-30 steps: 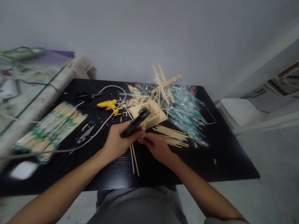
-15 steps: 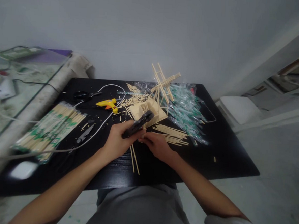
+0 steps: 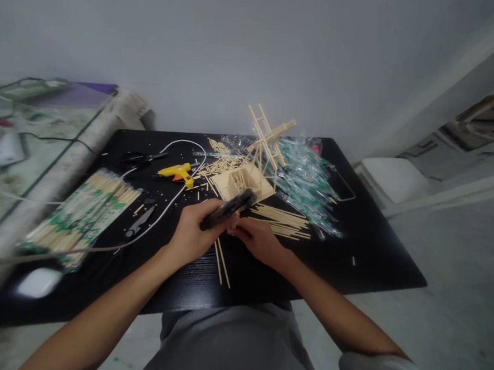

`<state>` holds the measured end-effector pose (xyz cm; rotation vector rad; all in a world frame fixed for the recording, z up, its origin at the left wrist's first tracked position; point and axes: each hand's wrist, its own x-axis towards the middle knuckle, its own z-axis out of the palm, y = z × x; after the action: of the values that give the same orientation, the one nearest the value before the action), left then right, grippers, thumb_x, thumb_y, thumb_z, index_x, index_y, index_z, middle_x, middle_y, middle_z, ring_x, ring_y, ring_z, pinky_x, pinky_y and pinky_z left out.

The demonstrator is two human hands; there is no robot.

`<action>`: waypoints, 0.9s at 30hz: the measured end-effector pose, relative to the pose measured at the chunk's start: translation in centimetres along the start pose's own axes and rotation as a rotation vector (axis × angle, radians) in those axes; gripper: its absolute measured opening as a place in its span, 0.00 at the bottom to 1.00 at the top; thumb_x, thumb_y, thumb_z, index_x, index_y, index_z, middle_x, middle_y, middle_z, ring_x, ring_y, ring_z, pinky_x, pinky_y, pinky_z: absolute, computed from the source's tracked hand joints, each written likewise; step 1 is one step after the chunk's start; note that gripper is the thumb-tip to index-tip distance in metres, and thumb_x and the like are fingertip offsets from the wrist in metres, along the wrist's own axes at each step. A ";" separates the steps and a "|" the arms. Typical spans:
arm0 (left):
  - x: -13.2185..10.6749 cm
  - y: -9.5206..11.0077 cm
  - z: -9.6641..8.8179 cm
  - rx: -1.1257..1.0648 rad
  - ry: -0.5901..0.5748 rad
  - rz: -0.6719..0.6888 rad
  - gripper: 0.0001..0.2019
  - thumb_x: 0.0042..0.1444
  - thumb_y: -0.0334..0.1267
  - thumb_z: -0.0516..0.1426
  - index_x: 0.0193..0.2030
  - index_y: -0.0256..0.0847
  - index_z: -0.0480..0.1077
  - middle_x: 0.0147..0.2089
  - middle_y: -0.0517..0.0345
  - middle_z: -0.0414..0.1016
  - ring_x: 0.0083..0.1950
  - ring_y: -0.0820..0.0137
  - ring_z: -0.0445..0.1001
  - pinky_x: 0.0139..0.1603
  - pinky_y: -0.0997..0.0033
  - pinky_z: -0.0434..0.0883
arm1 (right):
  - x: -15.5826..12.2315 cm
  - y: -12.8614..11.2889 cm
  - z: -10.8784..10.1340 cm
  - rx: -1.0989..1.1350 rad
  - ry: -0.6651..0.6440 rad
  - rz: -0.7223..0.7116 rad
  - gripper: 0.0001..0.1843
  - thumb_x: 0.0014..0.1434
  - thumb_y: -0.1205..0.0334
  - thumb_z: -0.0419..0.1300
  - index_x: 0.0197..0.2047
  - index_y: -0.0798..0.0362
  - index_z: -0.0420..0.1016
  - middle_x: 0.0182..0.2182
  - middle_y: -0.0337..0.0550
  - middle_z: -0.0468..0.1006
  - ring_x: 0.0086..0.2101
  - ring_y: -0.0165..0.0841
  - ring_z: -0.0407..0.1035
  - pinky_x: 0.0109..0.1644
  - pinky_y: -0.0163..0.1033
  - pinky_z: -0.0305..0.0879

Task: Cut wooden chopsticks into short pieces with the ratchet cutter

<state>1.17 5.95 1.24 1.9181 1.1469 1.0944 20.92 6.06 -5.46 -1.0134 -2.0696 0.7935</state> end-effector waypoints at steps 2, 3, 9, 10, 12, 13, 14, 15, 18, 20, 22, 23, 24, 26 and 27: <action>0.0 0.0 -0.1 -0.001 -0.001 -0.006 0.07 0.61 0.41 0.63 0.39 0.40 0.78 0.36 0.58 0.81 0.36 0.69 0.78 0.42 0.71 0.74 | 0.2 -0.6 -0.4 0.024 0.010 0.013 0.06 0.68 0.58 0.65 0.43 0.50 0.82 0.35 0.43 0.85 0.35 0.37 0.77 0.44 0.39 0.70; 0.0 0.1 -0.1 -0.003 -0.002 -0.008 0.07 0.61 0.41 0.63 0.39 0.40 0.78 0.36 0.58 0.81 0.36 0.69 0.78 0.42 0.71 0.74 | 0.3 -0.9 -0.7 0.044 0.020 0.022 0.07 0.67 0.57 0.66 0.44 0.50 0.82 0.36 0.43 0.85 0.35 0.37 0.78 0.44 0.38 0.70; -0.1 -0.1 -0.1 -0.024 0.015 0.006 0.06 0.60 0.40 0.65 0.39 0.41 0.79 0.35 0.59 0.81 0.36 0.70 0.77 0.41 0.71 0.73 | 1.3 -2.6 -2.2 0.074 0.077 0.039 0.13 0.70 0.52 0.61 0.43 0.49 0.85 0.30 0.39 0.84 0.29 0.34 0.75 0.37 0.36 0.67; -0.1 -0.2 -0.1 -0.023 0.025 0.005 0.06 0.60 0.40 0.65 0.39 0.41 0.78 0.35 0.60 0.81 0.35 0.70 0.77 0.40 0.71 0.73 | 1.4 -2.6 -2.3 0.059 0.086 0.030 0.15 0.71 0.51 0.61 0.41 0.50 0.85 0.28 0.39 0.84 0.27 0.33 0.74 0.36 0.36 0.66; -0.1 -0.2 -0.1 -0.019 0.041 -0.003 0.06 0.60 0.40 0.65 0.37 0.40 0.78 0.33 0.61 0.80 0.34 0.70 0.77 0.39 0.71 0.72 | 1.4 -2.5 -2.1 0.047 0.104 0.013 0.18 0.71 0.50 0.60 0.39 0.50 0.86 0.27 0.40 0.83 0.26 0.33 0.73 0.34 0.36 0.65; -0.1 -0.2 -0.1 -0.021 0.044 -0.009 0.06 0.60 0.41 0.65 0.36 0.40 0.78 0.32 0.61 0.79 0.34 0.70 0.76 0.39 0.71 0.72 | 1.4 -2.3 -2.0 0.046 0.115 0.006 0.18 0.71 0.49 0.60 0.39 0.50 0.86 0.28 0.40 0.84 0.26 0.33 0.73 0.34 0.36 0.65; -0.1 -0.2 -0.1 -0.024 0.045 -0.013 0.07 0.60 0.41 0.65 0.35 0.40 0.78 0.32 0.61 0.79 0.34 0.70 0.77 0.39 0.71 0.72 | 1.4 -2.2 -1.9 0.045 0.124 0.002 0.18 0.71 0.49 0.60 0.39 0.50 0.86 0.29 0.40 0.85 0.27 0.34 0.74 0.35 0.36 0.66; -0.1 -0.2 -0.2 -0.027 0.041 -0.015 0.07 0.60 0.42 0.65 0.35 0.40 0.78 0.32 0.60 0.79 0.34 0.69 0.77 0.39 0.71 0.72 | 1.3 -2.0 -1.7 0.044 0.134 -0.003 0.17 0.71 0.49 0.60 0.40 0.49 0.86 0.30 0.41 0.86 0.27 0.34 0.75 0.35 0.36 0.66; 0.1 -0.1 -0.3 -0.030 0.027 -0.024 0.08 0.59 0.42 0.66 0.35 0.40 0.79 0.33 0.59 0.80 0.34 0.69 0.77 0.38 0.71 0.72 | 1.2 -1.7 -1.5 0.036 0.153 -0.027 0.15 0.71 0.50 0.60 0.42 0.48 0.87 0.31 0.41 0.86 0.28 0.35 0.77 0.36 0.37 0.67; 0.2 0.0 -0.4 -0.030 0.021 -0.028 0.08 0.59 0.42 0.66 0.34 0.40 0.79 0.32 0.59 0.80 0.33 0.69 0.76 0.37 0.71 0.71 | 1.1 -1.6 -1.4 0.027 0.159 -0.039 0.14 0.71 0.52 0.60 0.43 0.48 0.87 0.31 0.42 0.86 0.29 0.36 0.78 0.36 0.37 0.67; 0.4 -0.1 -0.4 -0.029 0.017 -0.023 0.08 0.59 0.41 0.66 0.34 0.39 0.79 0.32 0.59 0.80 0.33 0.70 0.75 0.36 0.71 0.70 | 1.1 -1.6 -1.4 0.014 0.157 -0.049 0.14 0.71 0.53 0.60 0.43 0.48 0.87 0.31 0.42 0.87 0.30 0.36 0.79 0.37 0.37 0.68; 0.4 -0.1 -0.4 -0.026 0.014 -0.016 0.08 0.59 0.41 0.66 0.35 0.39 0.79 0.32 0.59 0.80 0.33 0.70 0.75 0.36 0.71 0.70 | 1.1 -1.7 -1.5 0.007 0.156 -0.053 0.14 0.71 0.53 0.60 0.43 0.48 0.86 0.32 0.42 0.87 0.30 0.36 0.79 0.37 0.36 0.68; 0.4 -0.1 -0.4 -0.023 0.011 -0.009 0.08 0.58 0.41 0.66 0.35 0.39 0.79 0.33 0.59 0.80 0.33 0.69 0.75 0.37 0.71 0.70 | 1.0 -1.7 -1.5 -0.001 0.156 -0.057 0.14 0.71 0.53 0.60 0.43 0.48 0.86 0.33 0.42 0.87 0.31 0.35 0.80 0.37 0.36 0.69; 0.5 0.0 -0.4 -0.023 -0.008 -0.009 0.08 0.59 0.42 0.66 0.35 0.39 0.78 0.33 0.58 0.80 0.35 0.68 0.76 0.39 0.70 0.71 | 1.0 -1.7 -1.4 -0.016 0.159 -0.071 0.14 0.72 0.53 0.60 0.44 0.48 0.86 0.33 0.41 0.87 0.31 0.34 0.80 0.38 0.35 0.70; 0.5 0.1 -0.5 -0.024 -0.023 -0.015 0.09 0.59 0.42 0.65 0.35 0.39 0.78 0.33 0.58 0.79 0.36 0.68 0.77 0.40 0.69 0.71 | 1.0 -1.6 -1.4 -0.021 0.166 -0.083 0.14 0.72 0.53 0.60 0.44 0.48 0.86 0.32 0.41 0.87 0.30 0.34 0.80 0.37 0.34 0.70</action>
<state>0.91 6.40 1.69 1.8963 1.1291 1.0708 20.89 6.38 -3.11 -0.9644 -1.9677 0.6252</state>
